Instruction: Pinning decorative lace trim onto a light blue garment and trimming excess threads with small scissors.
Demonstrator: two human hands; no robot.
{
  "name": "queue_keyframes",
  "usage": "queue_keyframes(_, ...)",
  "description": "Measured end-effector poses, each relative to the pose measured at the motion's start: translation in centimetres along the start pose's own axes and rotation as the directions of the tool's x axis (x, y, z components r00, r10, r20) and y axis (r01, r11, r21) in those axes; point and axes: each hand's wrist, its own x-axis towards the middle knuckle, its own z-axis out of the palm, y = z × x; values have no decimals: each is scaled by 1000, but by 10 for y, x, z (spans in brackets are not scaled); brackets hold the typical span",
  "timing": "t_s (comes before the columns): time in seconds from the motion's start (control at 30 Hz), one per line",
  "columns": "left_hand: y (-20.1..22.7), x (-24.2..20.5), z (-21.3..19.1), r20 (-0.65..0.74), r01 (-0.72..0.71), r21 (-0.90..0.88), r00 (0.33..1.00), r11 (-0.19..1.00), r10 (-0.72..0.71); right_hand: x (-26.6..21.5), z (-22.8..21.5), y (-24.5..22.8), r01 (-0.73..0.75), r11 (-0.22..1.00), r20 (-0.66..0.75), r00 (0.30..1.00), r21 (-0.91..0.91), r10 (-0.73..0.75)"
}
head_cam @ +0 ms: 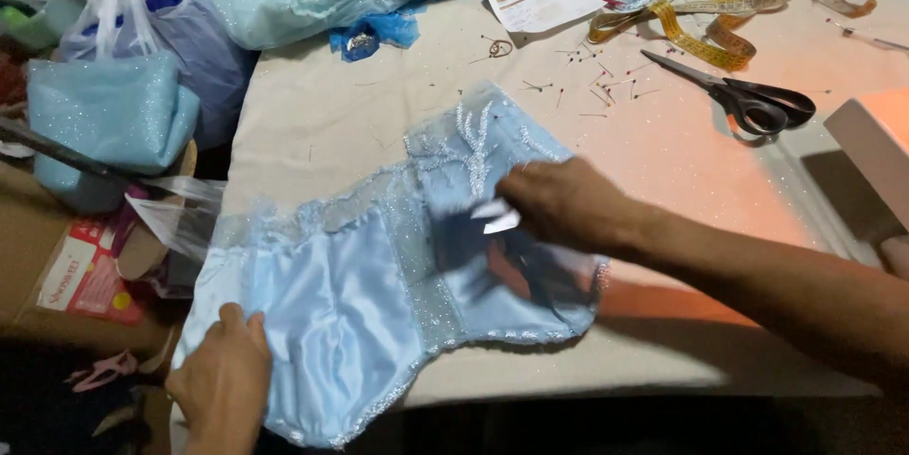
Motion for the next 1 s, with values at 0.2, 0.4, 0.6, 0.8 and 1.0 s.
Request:
queue_keyframes(0.2,-32,29,-17,-145,60,113,988,992,-43,-44,-82,62,-422,885,-379,800,197,466)
queue_keyframes(0.4,-28,46,-20,-36,23,46,999,999,-21,-149,-58,84,-630,583,-156,736,-513,659)
queue_keyframes(0.6,-12,-9,3,-346,-37,228,931,973,116,-196,-41,105,-695,537,-182,677,-478,714)
queue_keyframes(0.8,10,-14,-40,177,-85,274,983,958,36,-141,-90,68,-779,326,27,369,-536,929)
queue_keyframes(1.0,142,-29,-143,-672,-910,-414,300,-7,677,-155,-58,-36,-735,665,-51,675,-132,736)
